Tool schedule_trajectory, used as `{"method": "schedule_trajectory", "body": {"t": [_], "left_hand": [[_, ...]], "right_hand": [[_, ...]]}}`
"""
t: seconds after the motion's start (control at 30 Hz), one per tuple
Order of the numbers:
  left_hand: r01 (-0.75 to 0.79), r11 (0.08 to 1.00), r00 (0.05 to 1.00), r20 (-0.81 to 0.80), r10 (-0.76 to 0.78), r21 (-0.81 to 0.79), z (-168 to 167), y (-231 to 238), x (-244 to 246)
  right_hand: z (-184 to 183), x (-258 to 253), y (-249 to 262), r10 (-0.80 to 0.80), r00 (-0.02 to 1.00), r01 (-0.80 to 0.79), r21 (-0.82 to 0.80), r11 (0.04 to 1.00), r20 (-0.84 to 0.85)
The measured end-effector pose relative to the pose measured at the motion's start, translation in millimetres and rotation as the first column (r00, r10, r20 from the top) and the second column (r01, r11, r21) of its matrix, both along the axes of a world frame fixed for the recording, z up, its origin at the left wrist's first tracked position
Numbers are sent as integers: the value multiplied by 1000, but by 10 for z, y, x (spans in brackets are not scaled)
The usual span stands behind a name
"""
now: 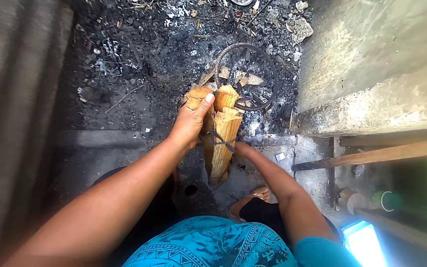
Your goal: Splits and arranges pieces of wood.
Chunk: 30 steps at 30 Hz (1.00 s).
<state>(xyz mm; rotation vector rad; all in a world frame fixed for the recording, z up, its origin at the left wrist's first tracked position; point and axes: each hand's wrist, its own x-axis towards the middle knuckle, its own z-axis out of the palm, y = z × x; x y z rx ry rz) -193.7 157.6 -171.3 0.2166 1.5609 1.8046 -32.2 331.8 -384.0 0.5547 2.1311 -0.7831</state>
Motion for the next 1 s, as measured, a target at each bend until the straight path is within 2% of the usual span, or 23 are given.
{"method": "schedule_trajectory", "body": {"t": [0.07,0.17,0.27,0.33,0.4,0.47,0.5,0.57,0.6,0.7,0.77,0.87,0.93,1.0], "left_hand": [[3,1000,1000,12,-3,-3,5,-9,-1],[6,1000,1000,16,-6,-1,-10,0,-11],[2,1000,1000,14,-2,11,-29,38,-7],[-4,1000,1000,7,4,12,-26,73,-11],[-2,1000,1000,2,2,2,-15,100,-10],[-1,1000,1000,0,1,-2,-22,135,-4],[0,1000,1000,0,0,-5,-26,151,4],[9,1000,1000,-6,-9,-7,-29,184,11],[13,1000,1000,-7,-13,-3,-36,199,11],[10,1000,1000,-18,-10,6,-55,232,22],[5,1000,1000,-26,-6,-7,-65,246,24],[-1,999,999,-42,-1,-42,-77,287,25],[-1,999,999,-52,-2,-43,-83,316,36],[-3,999,998,-57,1,-39,-80,342,48]], "right_hand": [[457,-261,268,62,992,-64,-14,998,-113],[1351,-590,643,86,953,-65,80,995,-291],[1892,-719,990,-16,850,123,169,978,-527],[2035,-669,1219,-95,801,235,164,958,-591],[1892,-439,1427,-214,812,295,65,953,-543],[1424,-104,1536,-373,858,387,-35,922,-352],[1140,61,1524,-447,870,452,-24,892,-208],[548,376,1401,-504,863,499,154,853,-4],[328,502,1290,-496,865,461,271,845,72],[-99,772,939,-512,849,399,476,784,132],[-253,820,822,-498,858,355,551,755,128],[-223,786,857,-474,873,336,566,753,113],[-99,714,985,-486,864,364,505,782,130],[41,607,1190,-474,865,406,325,854,163]]}}
